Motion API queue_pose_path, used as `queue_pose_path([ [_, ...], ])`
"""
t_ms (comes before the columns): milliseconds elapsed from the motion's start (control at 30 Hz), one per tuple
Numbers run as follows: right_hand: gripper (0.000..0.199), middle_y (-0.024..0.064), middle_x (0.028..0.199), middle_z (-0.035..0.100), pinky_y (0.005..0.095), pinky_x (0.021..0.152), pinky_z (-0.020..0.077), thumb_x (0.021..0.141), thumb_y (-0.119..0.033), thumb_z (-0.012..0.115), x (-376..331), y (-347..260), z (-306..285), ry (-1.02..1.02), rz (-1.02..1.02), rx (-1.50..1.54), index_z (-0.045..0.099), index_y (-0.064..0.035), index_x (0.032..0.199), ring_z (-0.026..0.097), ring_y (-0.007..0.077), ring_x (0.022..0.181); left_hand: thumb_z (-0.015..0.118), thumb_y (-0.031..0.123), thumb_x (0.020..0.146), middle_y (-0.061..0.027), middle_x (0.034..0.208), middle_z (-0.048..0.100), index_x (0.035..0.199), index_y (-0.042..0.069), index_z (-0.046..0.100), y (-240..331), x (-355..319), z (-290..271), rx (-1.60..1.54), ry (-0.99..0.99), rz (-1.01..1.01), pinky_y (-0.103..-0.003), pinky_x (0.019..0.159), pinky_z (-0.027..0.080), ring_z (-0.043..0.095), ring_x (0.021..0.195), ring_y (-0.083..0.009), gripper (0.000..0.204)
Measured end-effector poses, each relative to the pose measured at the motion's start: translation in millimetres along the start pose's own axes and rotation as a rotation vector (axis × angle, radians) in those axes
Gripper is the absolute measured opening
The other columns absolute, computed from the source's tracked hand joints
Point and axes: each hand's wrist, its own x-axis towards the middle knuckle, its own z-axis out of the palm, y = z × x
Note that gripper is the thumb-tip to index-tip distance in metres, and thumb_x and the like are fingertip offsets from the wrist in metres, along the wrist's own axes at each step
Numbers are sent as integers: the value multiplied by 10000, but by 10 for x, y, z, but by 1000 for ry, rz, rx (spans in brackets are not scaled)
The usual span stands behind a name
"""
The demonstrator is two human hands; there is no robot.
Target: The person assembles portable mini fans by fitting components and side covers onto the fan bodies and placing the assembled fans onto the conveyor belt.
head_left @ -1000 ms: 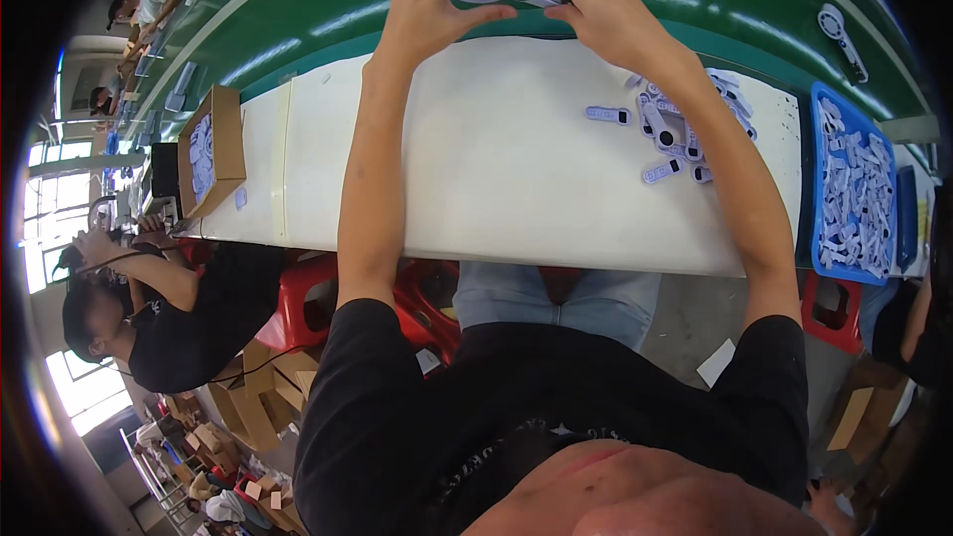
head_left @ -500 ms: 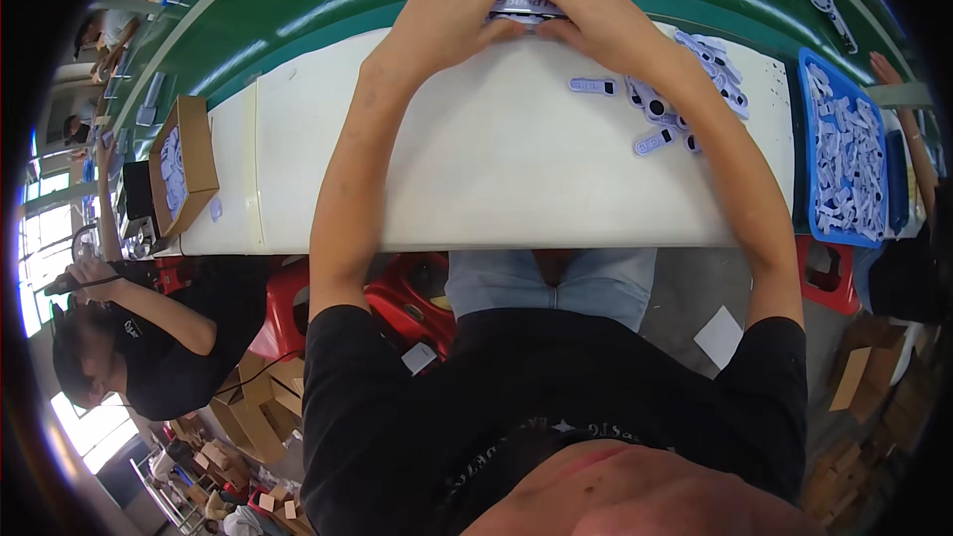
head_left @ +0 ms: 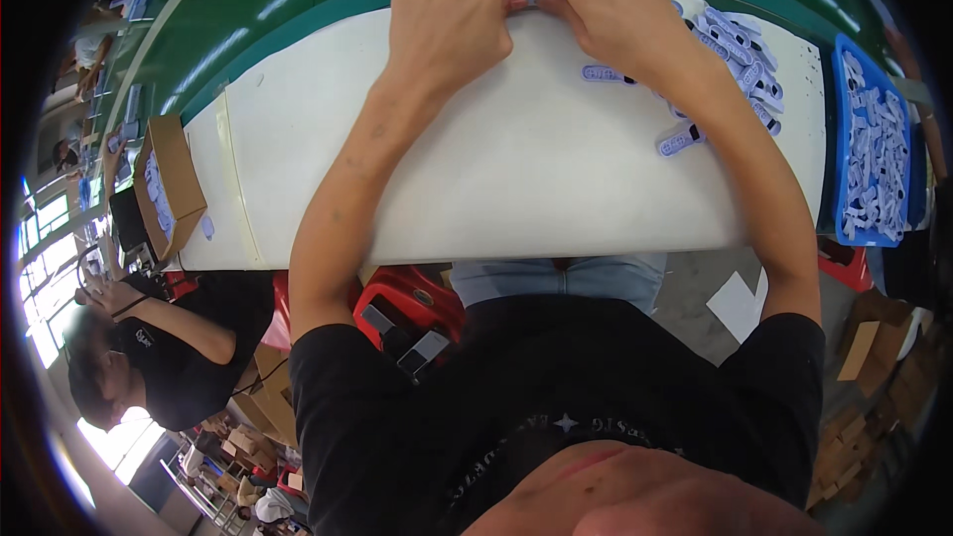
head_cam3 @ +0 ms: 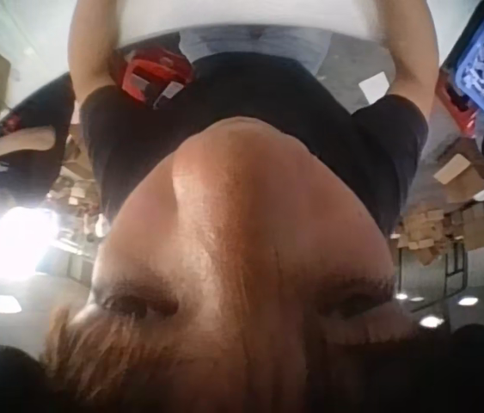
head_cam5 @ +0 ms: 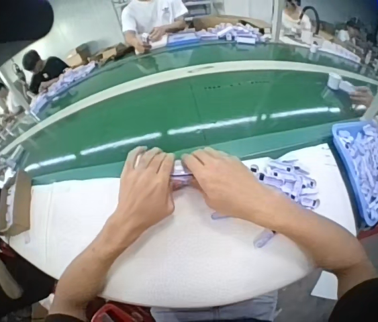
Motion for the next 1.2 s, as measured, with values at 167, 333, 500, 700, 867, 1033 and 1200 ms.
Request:
queue_pose_path([
  [167,302,190,943,593,448,803,469,773,-93,624,-70,-32,-88,131,-163,84,538,21,1039,574,365,941,708,180,719,-164,1087,602,1088,-26,571,-147,12,-27,-342,283,248,-459,1021,344,521,1118,-304,444],
  [333,276,195,931,599,457,795,469,763,-71,613,-68,-46,-10,60,-21,3,539,19,1013,577,376,917,720,200,718,-164,1086,596,1097,-24,562,2,6,-125,-102,-90,65,-460,1014,345,515,1115,-308,468],
  [500,249,205,930,601,463,792,467,751,-56,607,-52,-66,82,74,15,-60,535,24,975,577,382,916,722,197,718,-159,1058,607,1081,-23,567,53,-11,-39,27,3,58,-452,1009,350,527,1102,-298,452],
  [700,279,214,942,601,463,793,465,754,-60,618,-51,-38,44,80,-27,-42,537,46,999,576,380,922,709,187,737,-147,1053,618,1084,-15,574,9,27,-141,-19,-43,32,-445,1007,354,537,1095,-293,423],
  [867,369,218,958,602,442,807,472,765,-89,649,-60,-42,-6,95,-44,-31,536,57,1084,580,367,936,685,174,771,-136,1051,621,1089,9,582,-106,69,-310,-209,-176,70,-449,1005,354,539,1092,-297,373],
  [1033,423,166,1099,605,389,838,490,829,-159,660,-95,49,93,93,-54,-68,530,-14,1204,593,333,986,652,174,797,-132,1041,623,1078,19,589,-145,-28,-131,-212,-9,102,-454,1017,346,539,1094,-295,327],
  [1200,433,148,1175,605,385,871,486,854,-194,664,-116,93,88,48,1,-65,534,-51,1241,589,336,1039,633,180,796,-132,1069,616,1096,20,585,16,-2,-56,0,-57,8,-458,1039,329,537,1103,-290,344],
])
